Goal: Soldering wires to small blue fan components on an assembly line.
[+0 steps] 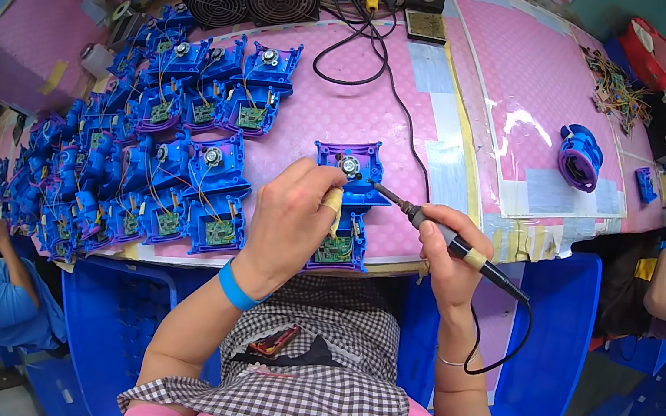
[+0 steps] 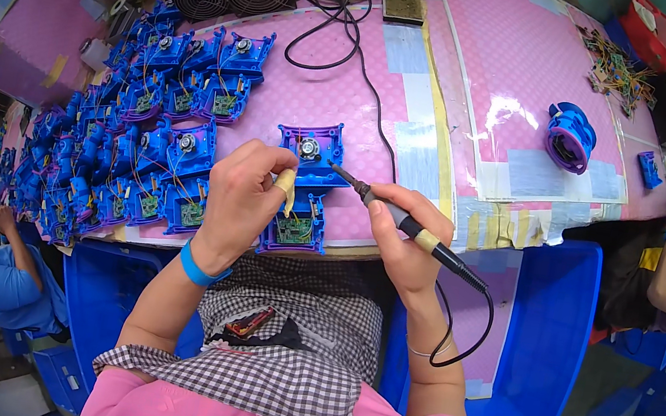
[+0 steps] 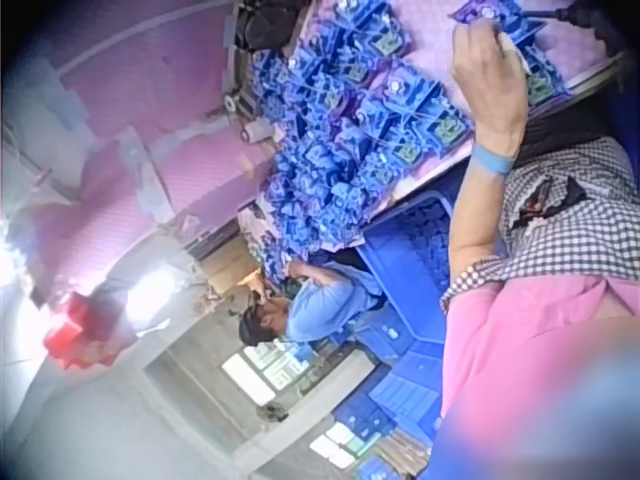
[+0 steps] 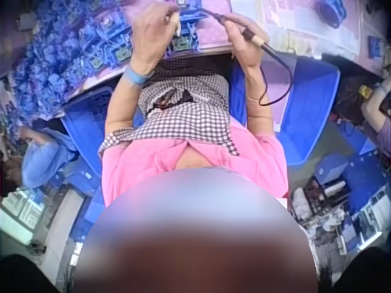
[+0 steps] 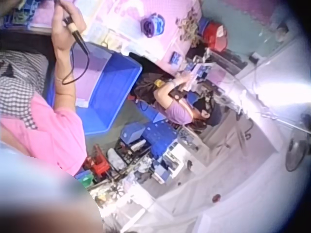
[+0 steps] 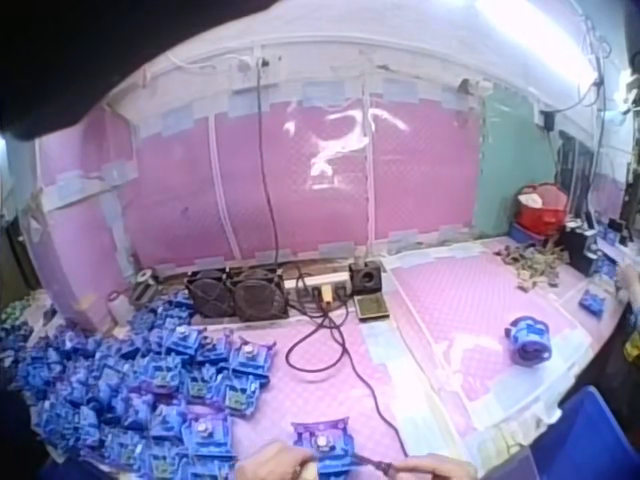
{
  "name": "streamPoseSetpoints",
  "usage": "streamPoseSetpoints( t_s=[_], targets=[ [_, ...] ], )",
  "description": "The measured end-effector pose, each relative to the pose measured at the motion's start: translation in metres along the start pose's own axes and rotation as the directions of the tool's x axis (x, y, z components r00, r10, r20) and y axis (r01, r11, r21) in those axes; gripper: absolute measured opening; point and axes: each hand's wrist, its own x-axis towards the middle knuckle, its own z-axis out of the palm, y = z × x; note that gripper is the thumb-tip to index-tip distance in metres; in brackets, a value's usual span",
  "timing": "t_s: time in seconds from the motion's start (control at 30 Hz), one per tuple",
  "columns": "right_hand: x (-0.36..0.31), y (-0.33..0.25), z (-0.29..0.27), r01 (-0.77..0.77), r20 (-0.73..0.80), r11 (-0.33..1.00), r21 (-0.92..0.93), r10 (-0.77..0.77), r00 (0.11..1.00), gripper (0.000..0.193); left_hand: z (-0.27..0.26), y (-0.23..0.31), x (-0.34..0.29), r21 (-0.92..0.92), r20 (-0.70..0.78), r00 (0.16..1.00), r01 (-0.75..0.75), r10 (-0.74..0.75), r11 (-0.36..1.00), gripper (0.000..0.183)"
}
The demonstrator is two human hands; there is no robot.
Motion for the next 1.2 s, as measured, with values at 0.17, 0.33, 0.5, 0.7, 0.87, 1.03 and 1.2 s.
streamPoseSetpoints(
  t_s=[0.17,0.33,0.5,0.7,0.87,1.03,1.2],
  targets=[
    [0.006,-0.002,0.0,0.015,0.037,0.998,-0.059,-0.013,0.999,0.014,0.012,0.002,0.005,-0.003,0.027,1.0,-0.01,0.01,1.0,0.017],
    [0.01,0.002,0.002,0.113,0.066,0.991,-0.069,-0.109,0.992,0.014,0.017,0.002,0.01,0.029,0.076,0.997,0.002,-0.004,1.0,0.017],
    [0.011,0.003,0.001,0.114,0.072,0.992,-0.063,-0.109,0.991,0.014,0.02,0.0,0.009,0.02,0.081,0.997,-0.01,0.009,1.0,0.017],
    [0.01,-0.003,0.001,0.027,0.062,0.997,-0.075,-0.022,0.998,0.014,0.021,-0.001,0.013,0.058,0.113,0.993,-0.024,0.017,0.998,0.016],
    [0.01,-0.005,-0.002,0.06,0.06,0.995,-0.084,-0.055,0.997,0.014,-0.012,-0.002,0.007,-0.018,-0.016,0.998,0.054,-0.054,0.998,0.012],
    [0.012,-0.003,-0.003,0.028,0.009,0.999,-0.018,-0.028,1.0,0.013,-0.018,-0.001,-0.001,-0.229,-0.012,0.907,0.407,-0.421,0.884,0.01],
    [0.01,-0.001,0.0,0.021,0.005,0.999,-0.04,-0.02,1.0,0.013,0.003,-0.008,0.007,0.016,0.068,0.969,0.237,-0.238,0.971,0.02]
  ],
)
